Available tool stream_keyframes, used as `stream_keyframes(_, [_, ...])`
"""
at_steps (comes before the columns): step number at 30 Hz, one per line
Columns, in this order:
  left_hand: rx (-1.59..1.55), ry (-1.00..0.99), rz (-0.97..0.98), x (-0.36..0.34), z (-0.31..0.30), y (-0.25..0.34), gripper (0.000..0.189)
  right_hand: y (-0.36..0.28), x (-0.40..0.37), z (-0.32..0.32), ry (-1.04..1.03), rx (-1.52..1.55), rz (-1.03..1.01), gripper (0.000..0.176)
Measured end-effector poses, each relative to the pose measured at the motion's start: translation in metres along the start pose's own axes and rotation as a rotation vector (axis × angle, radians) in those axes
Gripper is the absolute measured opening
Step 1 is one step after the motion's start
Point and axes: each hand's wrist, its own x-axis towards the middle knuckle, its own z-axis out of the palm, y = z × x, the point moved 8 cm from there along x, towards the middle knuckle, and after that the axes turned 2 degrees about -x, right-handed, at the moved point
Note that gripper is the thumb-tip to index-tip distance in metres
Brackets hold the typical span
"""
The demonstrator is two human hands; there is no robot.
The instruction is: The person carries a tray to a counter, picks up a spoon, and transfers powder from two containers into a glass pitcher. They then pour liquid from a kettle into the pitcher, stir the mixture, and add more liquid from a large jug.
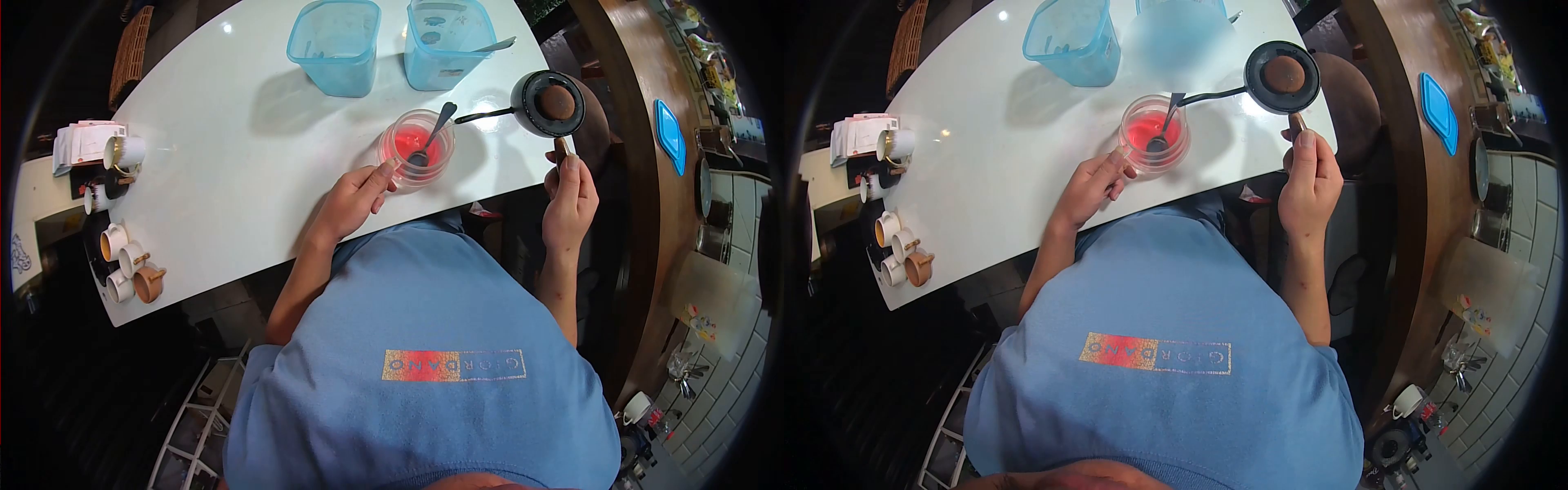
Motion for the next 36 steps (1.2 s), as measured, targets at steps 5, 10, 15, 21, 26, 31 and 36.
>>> stream_keyframes(5, [-0.009, 0.005, 0.006, 0.010, 0.002, 0.002, 0.051, 0.002, 0.002, 0.001, -0.028, 0.000, 0.003, 0.032])
stream_keyframes(10, [0.011, -0.026, 0.059, 0.020, 0.005, 0.008, 0.047, 0.002, 0.001, 0.004, -0.024, -0.001, 0.015, 0.033])
stream_keyframes(15, [0.002, -0.033, 0.079, 0.026, 0.008, 0.010, 0.045, 0.003, 0.001, 0.005, -0.033, -0.015, 0.017, 0.033])
stream_keyframes(21, [-0.007, -0.039, 0.083, 0.025, 0.006, 0.008, 0.041, 0.002, -0.001, 0.007, -0.029, -0.002, 0.014, 0.034])
stream_keyframes(26, [-0.026, 0.006, 0.133, 0.022, 0.000, 0.009, 0.040, 0.001, -0.002, 0.009, -0.017, 0.000, -0.002, 0.034])
stream_keyframes(31, [-0.031, 0.019, 0.133, 0.020, -0.004, 0.005, 0.041, 0.004, -0.002, 0.010, -0.037, -0.025, 0.011, 0.034])
stream_keyframes(36, [-0.041, -0.008, 0.096, 0.015, -0.007, 0.003, 0.044, 0.004, 0.001, 0.012, -0.072, -0.057, -0.002, 0.035])
